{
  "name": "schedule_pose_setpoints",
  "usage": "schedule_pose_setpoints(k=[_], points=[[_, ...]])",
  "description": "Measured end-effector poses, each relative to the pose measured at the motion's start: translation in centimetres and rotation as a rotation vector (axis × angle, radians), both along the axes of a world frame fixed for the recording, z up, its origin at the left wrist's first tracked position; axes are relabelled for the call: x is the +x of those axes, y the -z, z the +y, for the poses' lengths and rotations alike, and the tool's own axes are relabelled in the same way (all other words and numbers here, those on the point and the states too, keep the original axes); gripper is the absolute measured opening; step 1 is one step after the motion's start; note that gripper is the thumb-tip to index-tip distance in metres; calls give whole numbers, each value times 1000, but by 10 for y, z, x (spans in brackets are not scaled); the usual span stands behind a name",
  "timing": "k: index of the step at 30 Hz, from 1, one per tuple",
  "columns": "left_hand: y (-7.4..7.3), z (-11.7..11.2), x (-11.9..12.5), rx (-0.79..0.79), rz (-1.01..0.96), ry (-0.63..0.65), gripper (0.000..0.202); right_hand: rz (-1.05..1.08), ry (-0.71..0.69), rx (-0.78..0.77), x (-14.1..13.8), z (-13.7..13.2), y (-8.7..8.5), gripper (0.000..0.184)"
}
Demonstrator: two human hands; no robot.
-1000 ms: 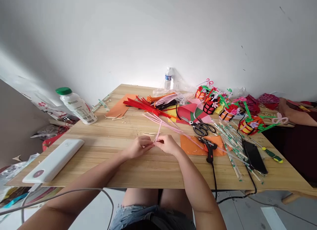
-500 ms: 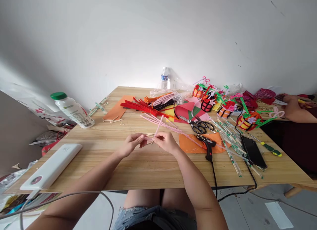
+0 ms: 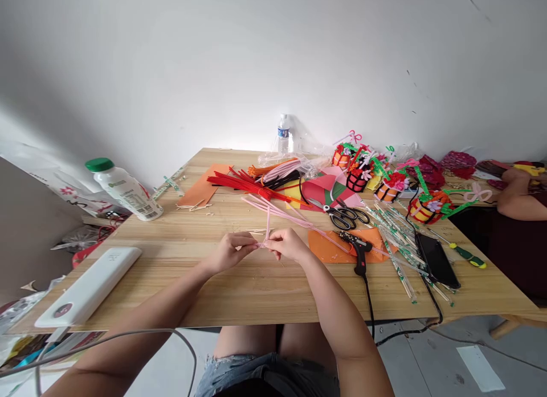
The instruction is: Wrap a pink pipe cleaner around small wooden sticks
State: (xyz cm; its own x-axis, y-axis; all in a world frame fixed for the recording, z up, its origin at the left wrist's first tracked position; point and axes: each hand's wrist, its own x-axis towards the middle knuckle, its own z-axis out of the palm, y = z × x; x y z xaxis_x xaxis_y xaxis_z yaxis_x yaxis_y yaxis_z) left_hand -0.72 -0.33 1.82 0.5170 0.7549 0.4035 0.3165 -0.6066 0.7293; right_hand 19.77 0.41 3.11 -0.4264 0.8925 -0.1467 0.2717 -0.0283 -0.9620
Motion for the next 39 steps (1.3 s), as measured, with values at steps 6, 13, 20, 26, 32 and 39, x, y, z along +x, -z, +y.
schedule_pose_setpoints(k=[6,13,20,26,32,39], points=[[12,6,-4,247,2,32,27,134,-57,-185,1,3,7,35],[6,4,0,-2,-120,-19,31,65,-26,43,1,4,9,40],[2,5,-1,-592,-198,-50,54,-48,86,463,-6,0,7,29],[1,5,-1,-152,-62,-28,41,-23,102,222,-5,1,5,26],[8,9,-3,329,33,0,31,85,32,27,-1,1,-2,29],[5,7,-2,228,-24,-8,29,11,0,102,3,4,2,32]])
